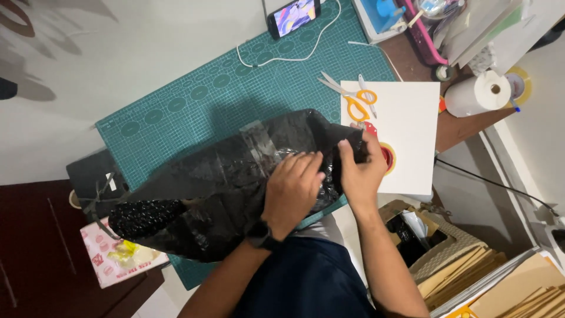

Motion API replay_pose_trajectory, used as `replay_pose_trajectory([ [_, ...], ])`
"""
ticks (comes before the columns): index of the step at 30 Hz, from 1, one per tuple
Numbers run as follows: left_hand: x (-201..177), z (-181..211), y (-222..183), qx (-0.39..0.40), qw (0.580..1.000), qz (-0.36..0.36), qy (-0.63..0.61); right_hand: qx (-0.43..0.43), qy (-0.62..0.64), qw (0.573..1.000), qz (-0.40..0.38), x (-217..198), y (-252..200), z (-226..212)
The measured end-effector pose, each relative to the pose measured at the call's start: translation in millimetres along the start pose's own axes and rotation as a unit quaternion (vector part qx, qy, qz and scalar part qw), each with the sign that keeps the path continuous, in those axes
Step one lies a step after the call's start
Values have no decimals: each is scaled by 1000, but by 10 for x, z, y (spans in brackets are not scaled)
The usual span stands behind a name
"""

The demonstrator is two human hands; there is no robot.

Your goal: The person wraps a box in black bubble wrap, tapes it shut using a dispenser, and applies a handwritten label.

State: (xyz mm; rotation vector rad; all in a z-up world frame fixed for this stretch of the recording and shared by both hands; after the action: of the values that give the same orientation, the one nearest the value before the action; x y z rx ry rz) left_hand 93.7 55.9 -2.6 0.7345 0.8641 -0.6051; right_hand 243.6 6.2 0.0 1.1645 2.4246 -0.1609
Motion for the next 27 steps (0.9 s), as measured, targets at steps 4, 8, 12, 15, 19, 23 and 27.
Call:
replay_pose_trajectory([
  [4, -190, 169, -69, -18, 998, -36, 46, -64, 97, 987, -113, -40, -84, -202],
  [8, -262, 145, -71, -22, 999, -33, 13, -105, 15, 984, -145, 58, -164, -376],
  [12, -379, 6, -102, -54, 992, 13, -112, -147, -15, 976, -159, 228, -383, -428],
  [15, -458, -33, -111, -108, 971, 50, -208, -227, -89, 958, -153, 340, -502, -393],
  [19, -435, -72, -122, -107, 951, 94, -275, -302, -196, 921, -146, 432, -580, -283],
  [23, -405, -52, -120, -87, 961, 82, -251, -348, -260, 884, -175, 413, -608, -358],
  [27, -477, -83, -155, -73, 987, 59, -127, -312, -170, 907, -228, 260, -558, -458],
])
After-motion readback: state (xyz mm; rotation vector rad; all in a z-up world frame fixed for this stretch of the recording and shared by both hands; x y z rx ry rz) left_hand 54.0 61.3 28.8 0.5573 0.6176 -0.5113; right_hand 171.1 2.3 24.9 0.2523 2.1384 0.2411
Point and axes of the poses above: each hand's wrist, its own y-axis towards the middle knuckle, its own x-axis out of the palm, z = x × y, the point moved 1 cm from there along y, towards the middle knuckle, and after that the axes turned 8 degrees about -z, right-handed, at the moved point
